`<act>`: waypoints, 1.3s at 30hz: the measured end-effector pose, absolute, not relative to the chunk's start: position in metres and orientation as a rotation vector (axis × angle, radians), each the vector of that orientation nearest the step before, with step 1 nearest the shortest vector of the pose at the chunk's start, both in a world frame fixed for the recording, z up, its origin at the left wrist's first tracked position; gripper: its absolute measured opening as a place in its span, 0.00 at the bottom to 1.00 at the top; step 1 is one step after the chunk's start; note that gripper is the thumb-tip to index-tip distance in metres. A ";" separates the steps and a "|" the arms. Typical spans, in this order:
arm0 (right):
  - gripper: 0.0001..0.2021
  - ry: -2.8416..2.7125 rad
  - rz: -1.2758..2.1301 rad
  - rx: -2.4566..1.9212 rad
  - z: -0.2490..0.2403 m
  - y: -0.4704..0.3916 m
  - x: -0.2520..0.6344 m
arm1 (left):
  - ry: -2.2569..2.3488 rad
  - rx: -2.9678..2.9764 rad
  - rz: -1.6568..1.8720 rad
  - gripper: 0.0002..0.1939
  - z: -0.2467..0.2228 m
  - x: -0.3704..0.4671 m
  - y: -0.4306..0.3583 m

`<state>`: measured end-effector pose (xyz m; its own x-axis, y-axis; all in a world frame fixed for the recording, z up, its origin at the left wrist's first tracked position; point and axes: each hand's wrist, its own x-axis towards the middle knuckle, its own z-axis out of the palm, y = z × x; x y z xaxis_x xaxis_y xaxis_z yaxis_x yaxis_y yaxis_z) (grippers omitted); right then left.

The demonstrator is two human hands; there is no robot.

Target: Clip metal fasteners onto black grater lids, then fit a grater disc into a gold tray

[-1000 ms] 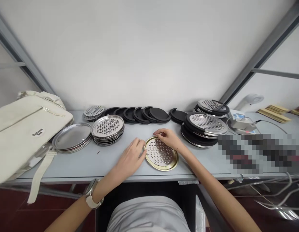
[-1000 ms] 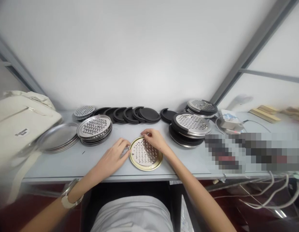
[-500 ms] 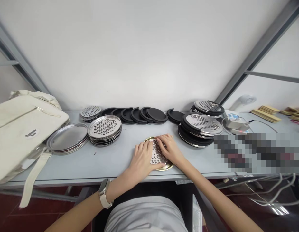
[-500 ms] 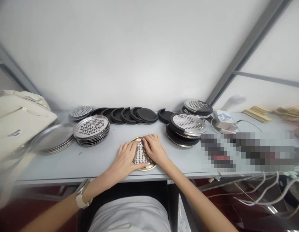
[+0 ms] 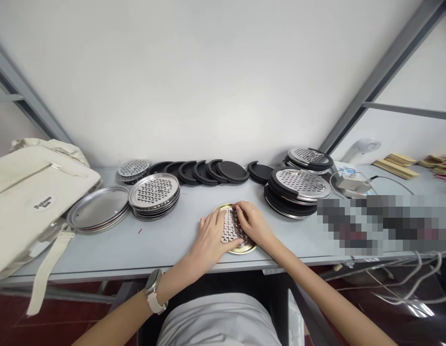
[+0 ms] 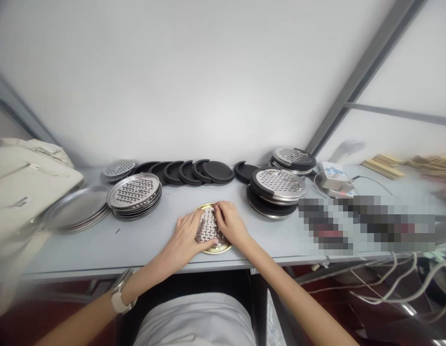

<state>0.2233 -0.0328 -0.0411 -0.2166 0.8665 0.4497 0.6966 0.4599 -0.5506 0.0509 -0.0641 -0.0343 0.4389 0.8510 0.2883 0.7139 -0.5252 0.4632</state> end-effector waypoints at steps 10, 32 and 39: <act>0.12 -1.653 0.525 -1.301 -0.042 -0.035 0.230 | 1.363 2.417 0.651 0.28 -0.027 0.050 -0.063; 0.10 -1.465 0.928 -1.113 -0.054 -0.058 0.264 | 1.300 2.332 0.654 0.26 -0.027 0.047 -0.062; 0.10 -1.577 0.865 -1.110 -0.055 -0.060 0.263 | 1.289 2.298 0.663 0.24 -0.029 0.047 -0.060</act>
<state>0.2631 -0.0601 -0.0545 -0.0979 0.9447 0.3128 0.2440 0.3275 -0.9128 0.0468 -0.0603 -0.0294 0.4562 0.8674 0.1985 0.6662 -0.4808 0.5701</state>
